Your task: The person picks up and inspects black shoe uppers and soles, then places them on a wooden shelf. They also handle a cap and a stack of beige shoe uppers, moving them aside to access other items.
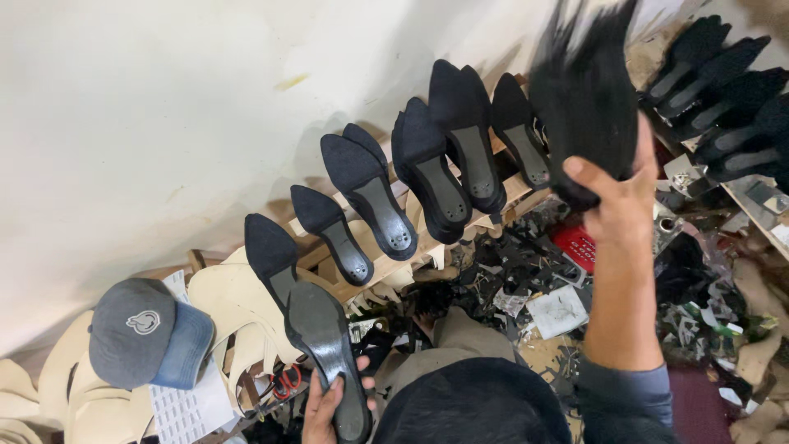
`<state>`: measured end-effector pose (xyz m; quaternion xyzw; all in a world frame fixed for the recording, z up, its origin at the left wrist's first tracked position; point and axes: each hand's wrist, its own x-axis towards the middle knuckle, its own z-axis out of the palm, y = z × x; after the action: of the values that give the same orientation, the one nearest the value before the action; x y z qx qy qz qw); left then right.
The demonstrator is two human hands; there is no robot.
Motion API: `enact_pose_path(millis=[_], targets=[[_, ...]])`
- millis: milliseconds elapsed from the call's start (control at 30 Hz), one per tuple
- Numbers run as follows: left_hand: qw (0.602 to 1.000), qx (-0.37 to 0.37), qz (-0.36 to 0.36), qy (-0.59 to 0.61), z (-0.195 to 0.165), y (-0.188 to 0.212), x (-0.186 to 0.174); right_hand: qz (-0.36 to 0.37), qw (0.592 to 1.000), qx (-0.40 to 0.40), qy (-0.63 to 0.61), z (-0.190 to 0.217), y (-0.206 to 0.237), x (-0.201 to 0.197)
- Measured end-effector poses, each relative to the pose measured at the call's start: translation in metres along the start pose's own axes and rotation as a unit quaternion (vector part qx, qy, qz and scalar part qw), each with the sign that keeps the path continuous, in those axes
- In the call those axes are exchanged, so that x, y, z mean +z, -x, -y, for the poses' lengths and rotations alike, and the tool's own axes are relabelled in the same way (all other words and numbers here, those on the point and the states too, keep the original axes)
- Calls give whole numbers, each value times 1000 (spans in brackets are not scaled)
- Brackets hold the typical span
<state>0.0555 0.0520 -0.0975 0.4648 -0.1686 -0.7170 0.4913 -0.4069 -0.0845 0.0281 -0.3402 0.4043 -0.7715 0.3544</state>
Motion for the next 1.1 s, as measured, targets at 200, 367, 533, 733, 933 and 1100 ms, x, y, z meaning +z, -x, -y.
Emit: enact_pose_path(millis=[200,367,533,733,933,1100], targets=[[999,23,-33,-23,-17,-18,-16,96,986,137,-27,-8,62,101],[999,39,-16,-8,-19,-20,-36,202,945,234,-112,-13,91,143],[997,70,-1,27,-6,-7,-43,241,940,234,-65,-18,97,150],[998,41,2,48,-9,2,-42,199,964,176,23,-25,93,131],[994,49,-96,-36,-18,12,-16,60,986,54,144,-31,58,66],[993,41,-99,-57,-30,13,6,-24,957,-77,279,-48,7,-8]])
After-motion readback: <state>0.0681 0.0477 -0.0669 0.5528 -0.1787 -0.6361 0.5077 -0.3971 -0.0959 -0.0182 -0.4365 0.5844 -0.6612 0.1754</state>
